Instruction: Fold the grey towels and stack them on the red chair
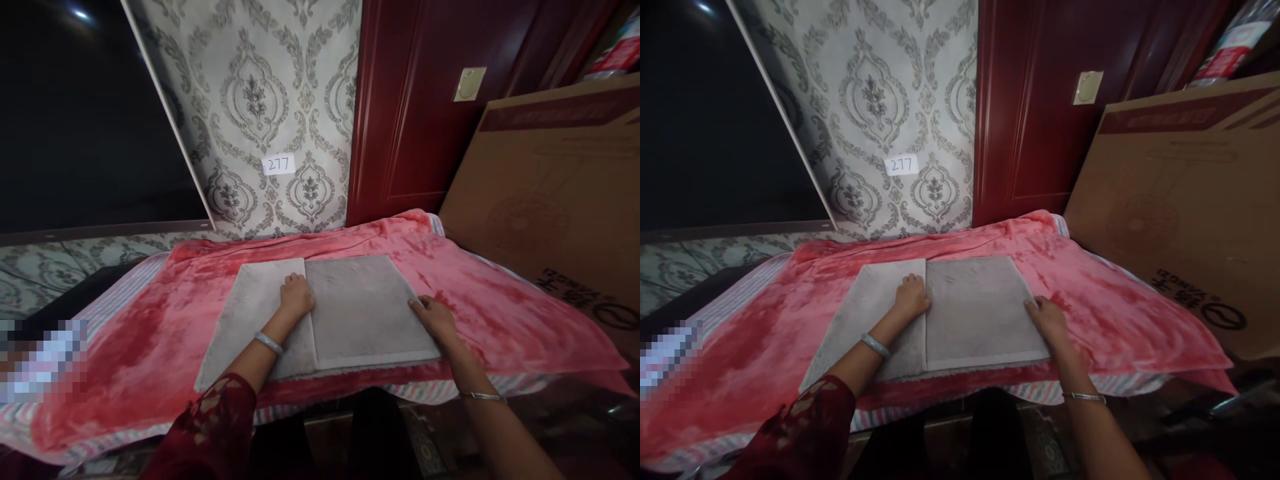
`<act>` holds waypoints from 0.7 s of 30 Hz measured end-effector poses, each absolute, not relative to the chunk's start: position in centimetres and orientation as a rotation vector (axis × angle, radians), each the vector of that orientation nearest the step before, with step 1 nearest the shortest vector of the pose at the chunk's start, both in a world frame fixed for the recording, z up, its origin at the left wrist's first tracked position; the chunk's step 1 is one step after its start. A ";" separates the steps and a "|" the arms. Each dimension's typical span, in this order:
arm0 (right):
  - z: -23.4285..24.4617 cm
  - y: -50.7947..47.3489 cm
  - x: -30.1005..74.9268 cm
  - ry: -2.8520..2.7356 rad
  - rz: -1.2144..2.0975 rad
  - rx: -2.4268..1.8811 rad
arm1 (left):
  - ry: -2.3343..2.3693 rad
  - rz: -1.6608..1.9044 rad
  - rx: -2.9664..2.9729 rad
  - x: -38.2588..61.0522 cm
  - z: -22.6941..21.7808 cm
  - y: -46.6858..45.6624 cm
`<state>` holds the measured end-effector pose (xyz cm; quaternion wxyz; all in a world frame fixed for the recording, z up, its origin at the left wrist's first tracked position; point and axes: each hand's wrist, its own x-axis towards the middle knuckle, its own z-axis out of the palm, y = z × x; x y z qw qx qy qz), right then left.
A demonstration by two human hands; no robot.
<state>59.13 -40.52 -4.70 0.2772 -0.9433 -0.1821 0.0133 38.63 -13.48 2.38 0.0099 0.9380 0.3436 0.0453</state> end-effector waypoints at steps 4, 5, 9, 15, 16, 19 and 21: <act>-4.9 -40.4 59.0 -0.503 0.010 -2.554 | 1.084 0.127 2.985 38.6 3.1 -13.8; -4.9 -40.4 59.0 -0.502 0.006 -2.555 | 1.101 0.110 2.987 38.7 3.3 -13.8; -5.1 -40.4 58.9 -0.504 -0.028 -2.544 | 1.123 -0.044 2.914 39.2 3.6 -13.2; -5.2 -40.5 59.0 -0.506 -0.022 -2.547 | 1.118 -0.093 2.851 39.1 3.7 -11.4; -5.2 -40.5 59.0 -0.508 -0.015 -2.545 | 1.122 -0.087 2.847 39.0 4.0 -11.2; -5.0 -40.5 58.9 -0.513 0.008 -2.534 | 1.121 -0.046 2.854 39.0 5.2 -10.9; -4.9 -40.5 58.8 -0.512 0.010 -2.529 | 1.102 -0.007 2.871 39.4 6.0 -11.2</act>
